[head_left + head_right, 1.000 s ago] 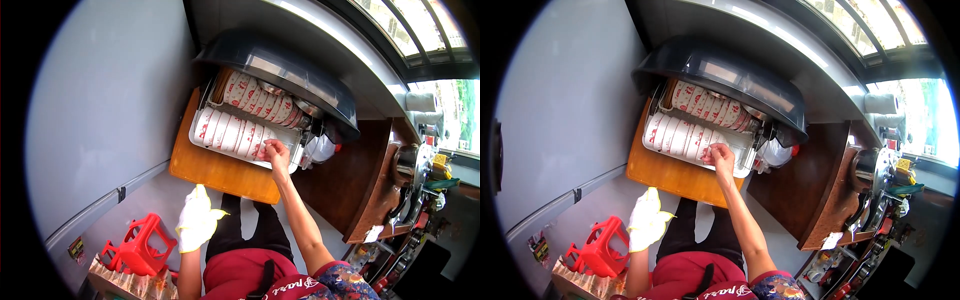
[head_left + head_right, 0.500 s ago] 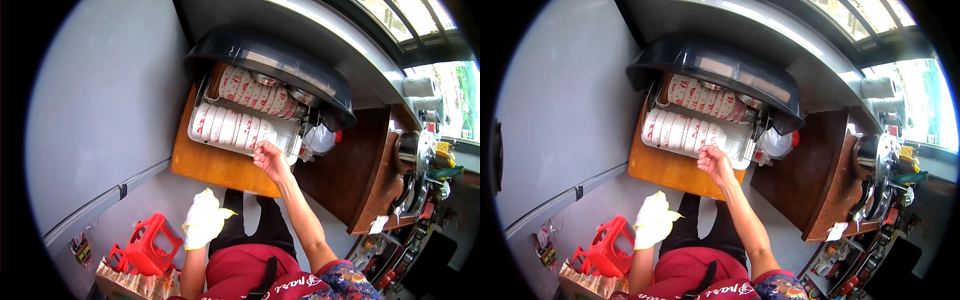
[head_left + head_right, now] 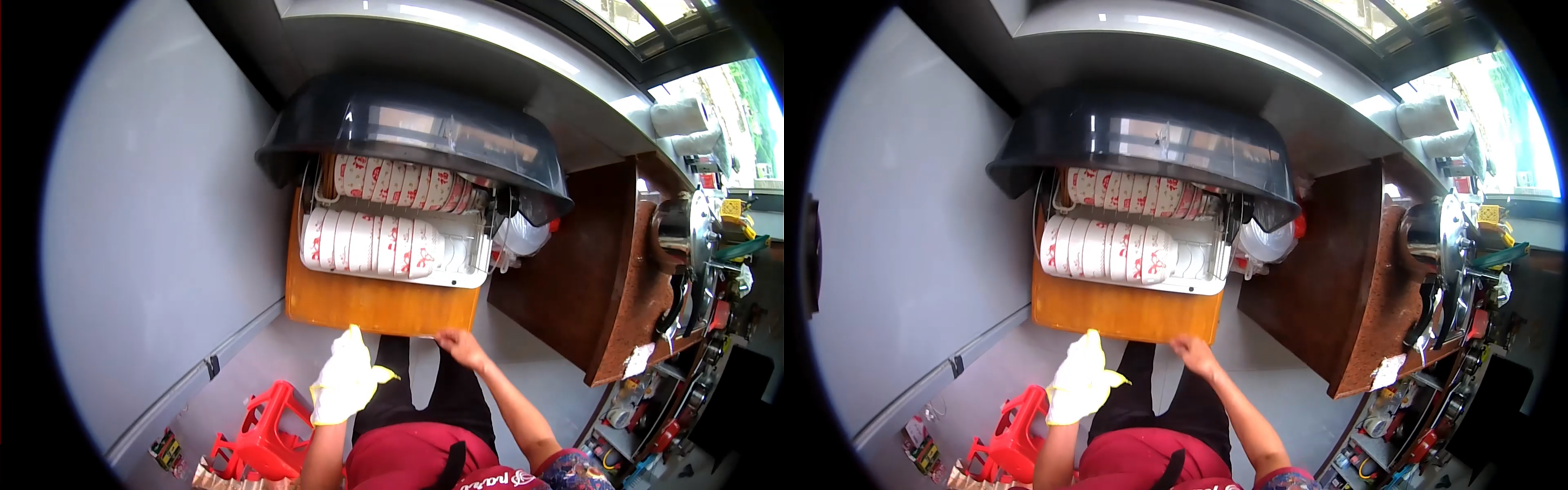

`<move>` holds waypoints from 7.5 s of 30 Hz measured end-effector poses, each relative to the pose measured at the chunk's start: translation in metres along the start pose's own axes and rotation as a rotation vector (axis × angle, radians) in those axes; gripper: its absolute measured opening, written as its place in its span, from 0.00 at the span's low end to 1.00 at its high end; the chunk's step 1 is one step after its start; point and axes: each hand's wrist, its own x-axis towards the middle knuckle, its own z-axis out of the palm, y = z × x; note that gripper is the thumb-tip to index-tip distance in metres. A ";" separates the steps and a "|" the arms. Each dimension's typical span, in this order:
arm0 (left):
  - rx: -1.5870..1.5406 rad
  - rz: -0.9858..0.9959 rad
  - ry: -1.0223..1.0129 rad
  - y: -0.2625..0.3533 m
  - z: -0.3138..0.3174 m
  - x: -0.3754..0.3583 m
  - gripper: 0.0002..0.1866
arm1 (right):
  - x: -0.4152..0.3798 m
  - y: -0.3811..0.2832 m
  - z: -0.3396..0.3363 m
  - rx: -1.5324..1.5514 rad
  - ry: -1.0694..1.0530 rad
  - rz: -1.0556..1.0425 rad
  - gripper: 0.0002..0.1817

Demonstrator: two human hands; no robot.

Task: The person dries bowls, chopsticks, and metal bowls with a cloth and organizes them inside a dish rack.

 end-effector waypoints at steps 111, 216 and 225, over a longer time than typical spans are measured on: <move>-0.431 0.144 0.154 0.326 0.083 0.020 0.17 | -0.390 0.036 -0.403 0.449 0.517 -0.413 0.22; -0.565 0.385 -0.101 0.255 0.079 0.025 0.25 | -0.186 -0.074 -0.141 0.256 0.598 0.081 0.29; -1.415 -0.252 -0.439 0.227 0.070 0.010 0.16 | -0.153 -0.075 -0.142 0.467 0.407 0.035 0.20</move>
